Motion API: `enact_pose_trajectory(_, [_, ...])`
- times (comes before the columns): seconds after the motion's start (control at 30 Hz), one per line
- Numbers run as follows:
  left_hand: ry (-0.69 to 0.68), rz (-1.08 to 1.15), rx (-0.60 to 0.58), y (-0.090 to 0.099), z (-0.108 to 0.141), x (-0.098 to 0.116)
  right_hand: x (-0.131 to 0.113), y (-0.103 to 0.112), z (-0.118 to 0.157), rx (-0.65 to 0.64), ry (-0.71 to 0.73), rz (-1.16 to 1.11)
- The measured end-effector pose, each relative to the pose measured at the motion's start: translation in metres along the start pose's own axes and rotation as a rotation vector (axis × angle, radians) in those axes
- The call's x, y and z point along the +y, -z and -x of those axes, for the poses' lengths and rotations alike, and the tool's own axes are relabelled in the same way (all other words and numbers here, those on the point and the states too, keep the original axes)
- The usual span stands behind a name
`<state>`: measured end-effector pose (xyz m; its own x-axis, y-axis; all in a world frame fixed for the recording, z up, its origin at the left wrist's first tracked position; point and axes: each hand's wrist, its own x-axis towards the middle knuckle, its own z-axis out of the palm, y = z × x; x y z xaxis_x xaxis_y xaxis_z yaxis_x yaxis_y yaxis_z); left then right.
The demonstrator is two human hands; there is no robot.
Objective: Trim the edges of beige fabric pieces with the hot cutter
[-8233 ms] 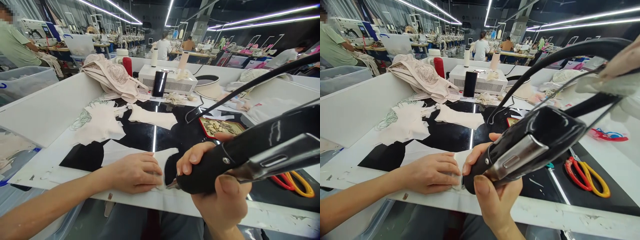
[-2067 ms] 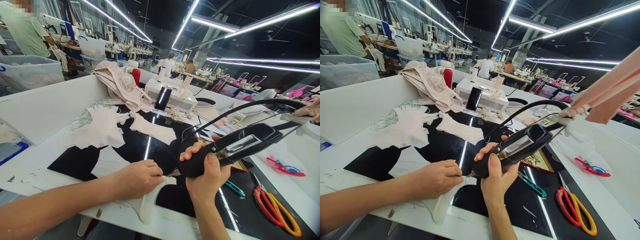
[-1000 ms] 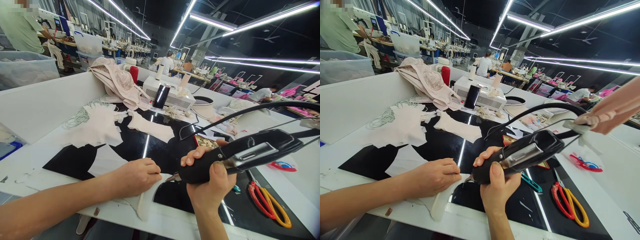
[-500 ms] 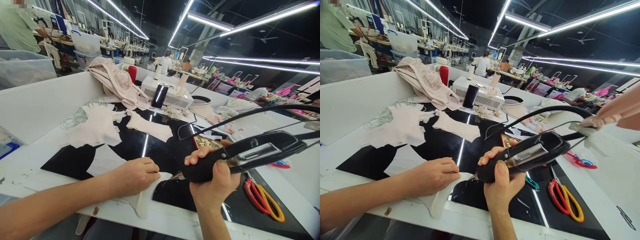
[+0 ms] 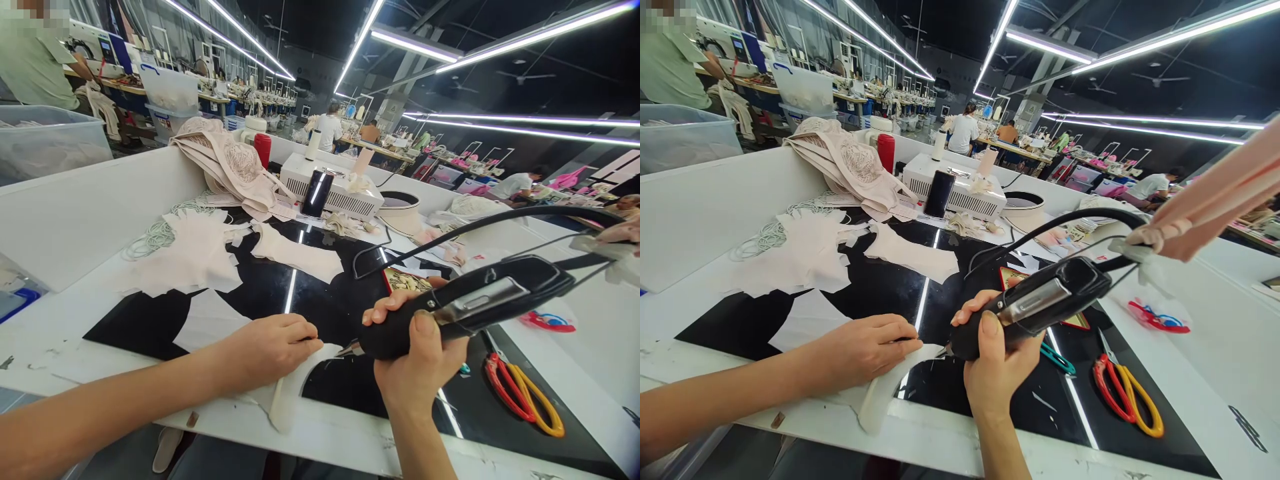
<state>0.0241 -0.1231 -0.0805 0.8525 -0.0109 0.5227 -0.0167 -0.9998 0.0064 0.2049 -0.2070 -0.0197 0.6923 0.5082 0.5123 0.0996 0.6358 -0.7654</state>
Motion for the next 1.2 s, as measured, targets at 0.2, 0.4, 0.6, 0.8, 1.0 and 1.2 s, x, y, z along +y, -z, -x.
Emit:
enact_pose_trajectory(0.2, [0.144, -0.04, -0.108, 0.013, 0.007, 0.019, -0.005, 0.001, 0.008, 0.039, -0.002, 0.018])
enact_pose_trajectory(0.4, [0.241, -0.114, -0.178, 0.006, 0.007, 0.033, -0.009, 0.003, 0.016, 0.059, 0.017, 0.022])
enact_pose_trajectory(0.6, [0.317, -0.12, -0.243, 0.003, 0.007, 0.035, -0.012, 0.006, 0.023, 0.07, 0.001, 0.049])
enact_pose_trajectory(0.8, [0.279, -0.099, -0.265, 0.005, 0.009, 0.033, -0.013, 0.006, 0.026, 0.078, 0.025, 0.039])
enact_pose_trajectory(1.0, [0.25, -0.12, -0.26, 0.007, 0.009, 0.032, -0.014, 0.007, 0.029, 0.062, 0.012, 0.03])
enact_pose_trajectory(1.2, [0.203, -0.236, -0.184, 0.006, 0.009, 0.035, -0.014, 0.006, 0.031, 0.062, 0.009, 0.03])
